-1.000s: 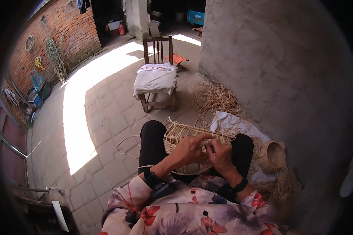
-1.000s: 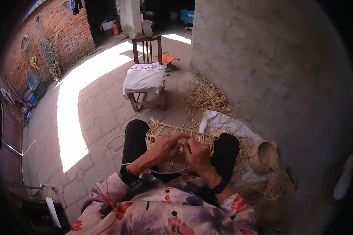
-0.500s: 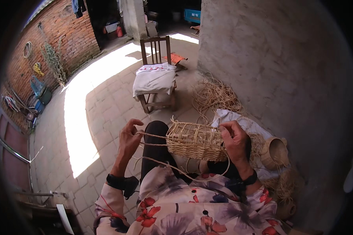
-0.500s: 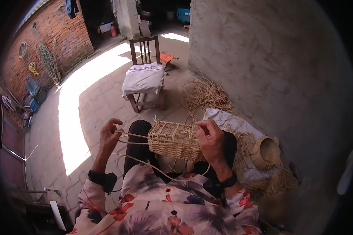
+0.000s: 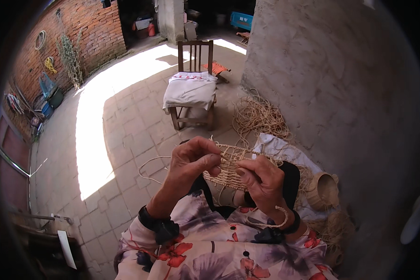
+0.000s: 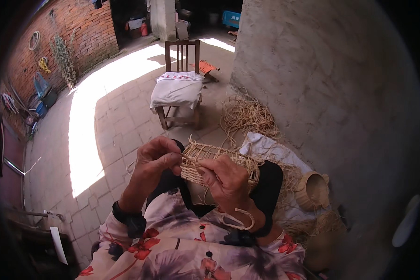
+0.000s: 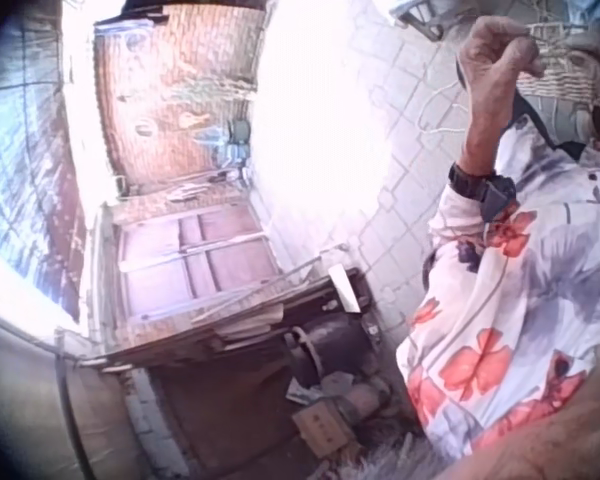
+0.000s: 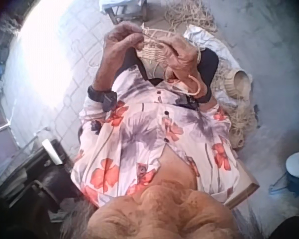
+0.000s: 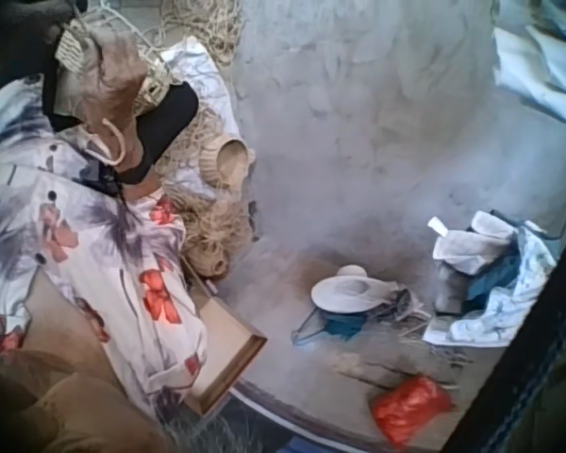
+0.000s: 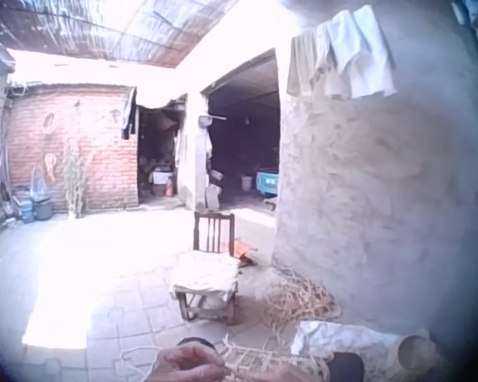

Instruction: Weaving a small wicker basket using strips of fiber.

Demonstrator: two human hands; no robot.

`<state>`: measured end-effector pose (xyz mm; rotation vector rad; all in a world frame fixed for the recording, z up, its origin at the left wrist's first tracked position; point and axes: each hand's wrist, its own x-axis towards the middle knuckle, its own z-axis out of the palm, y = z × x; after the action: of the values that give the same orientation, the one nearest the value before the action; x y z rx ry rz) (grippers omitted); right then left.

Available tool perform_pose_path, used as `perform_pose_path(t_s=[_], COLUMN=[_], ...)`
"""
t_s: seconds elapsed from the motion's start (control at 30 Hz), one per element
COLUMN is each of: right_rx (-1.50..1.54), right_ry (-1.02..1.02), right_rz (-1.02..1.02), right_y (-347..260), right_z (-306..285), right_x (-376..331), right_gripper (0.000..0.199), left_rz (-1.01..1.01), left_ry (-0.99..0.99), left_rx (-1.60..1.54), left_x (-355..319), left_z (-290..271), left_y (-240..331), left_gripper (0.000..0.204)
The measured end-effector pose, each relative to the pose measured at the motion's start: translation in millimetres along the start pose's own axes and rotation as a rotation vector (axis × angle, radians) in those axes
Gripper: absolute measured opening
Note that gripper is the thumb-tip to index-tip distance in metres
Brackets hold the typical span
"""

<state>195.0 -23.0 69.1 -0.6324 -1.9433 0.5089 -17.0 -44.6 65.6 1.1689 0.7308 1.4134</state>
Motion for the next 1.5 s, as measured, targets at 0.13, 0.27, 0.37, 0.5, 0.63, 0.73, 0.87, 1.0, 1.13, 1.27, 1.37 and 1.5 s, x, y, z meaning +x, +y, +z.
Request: perform_pose_path(t_s=[0.13, 0.27, 0.37, 0.5, 0.63, 0.73, 0.87, 1.0, 1.13, 1.27, 1.37, 1.5], right_rx=[-0.118, -0.148, -0.209, -0.274, -0.255, -0.303, -0.297, 0.212, 0.388, 0.093, -0.184, -0.373], right_ry=[-0.016, -0.022, -0.087, -0.116, -0.141, -0.181, 0.015, -0.131, -0.143, -0.077, -0.077, -0.141], right_rz=[0.207, 0.368, 0.377, 0.32, 0.389, 0.291, 0.055, 0.32, 0.336, 0.312, 0.242, 0.058], right_y=[14.3, 39.0, 57.1, 76.2, 73.4, 67.3, 49.8, 32.0, 41.9, 33.3, 34.5, 35.1], right_z=[-9.8, -6.5, 2.5, 14.9, 16.7, 12.7, 8.3, 28.9, 38.6, 27.9, 20.4, 14.1], right_x=[-20.6, -31.4, -37.7, -43.6, -41.7, -33.7, -9.9, -0.7, -13.6, -14.6, -19.3, -20.3], right_gripper=[0.006, 0.008, 0.008, 0.01, 0.01, 0.01, 0.016, 0.019, 0.016, 0.007, 0.008, 0.013], left_rz=[-0.143, -0.002, 0.077, 0.123, 0.085, 0.078, 0.162, 0.147, 0.087, -0.119, -0.208, -0.06], left_ry=[0.034, -0.072, -0.114, -0.137, -0.062, 0.003, 0.178, 0.221, 0.236, 0.207, 0.165, 0.055], left_rx=[0.287, 0.884, 1.049, 1.089, 0.981, 0.973, 0.776, 0.229, 0.162, 0.225, 0.454, 0.774], left_x=[11.3, 11.6, 10.1, 17.3, 19.2, 17.4, 12.7, 6.8, 5.4, 4.9, 7.2, 7.5], left_z=[-1.7, -9.1, -8.8, 0.6, -1.5, -6.4, -10.5, -4.0, -21.5, -31.0, -31.1, -32.0], left_y=[-38.9, -65.4, -84.2, -89.5, -92.4, -77.6, -30.6, -3.1, -10.2, -38.7, -61.9, -83.8], left_gripper=[0.025, 0.043, 0.047, 0.052, 0.048, 0.041, 0.032, 0.025, 0.024, 0.025, 0.03, 0.039])
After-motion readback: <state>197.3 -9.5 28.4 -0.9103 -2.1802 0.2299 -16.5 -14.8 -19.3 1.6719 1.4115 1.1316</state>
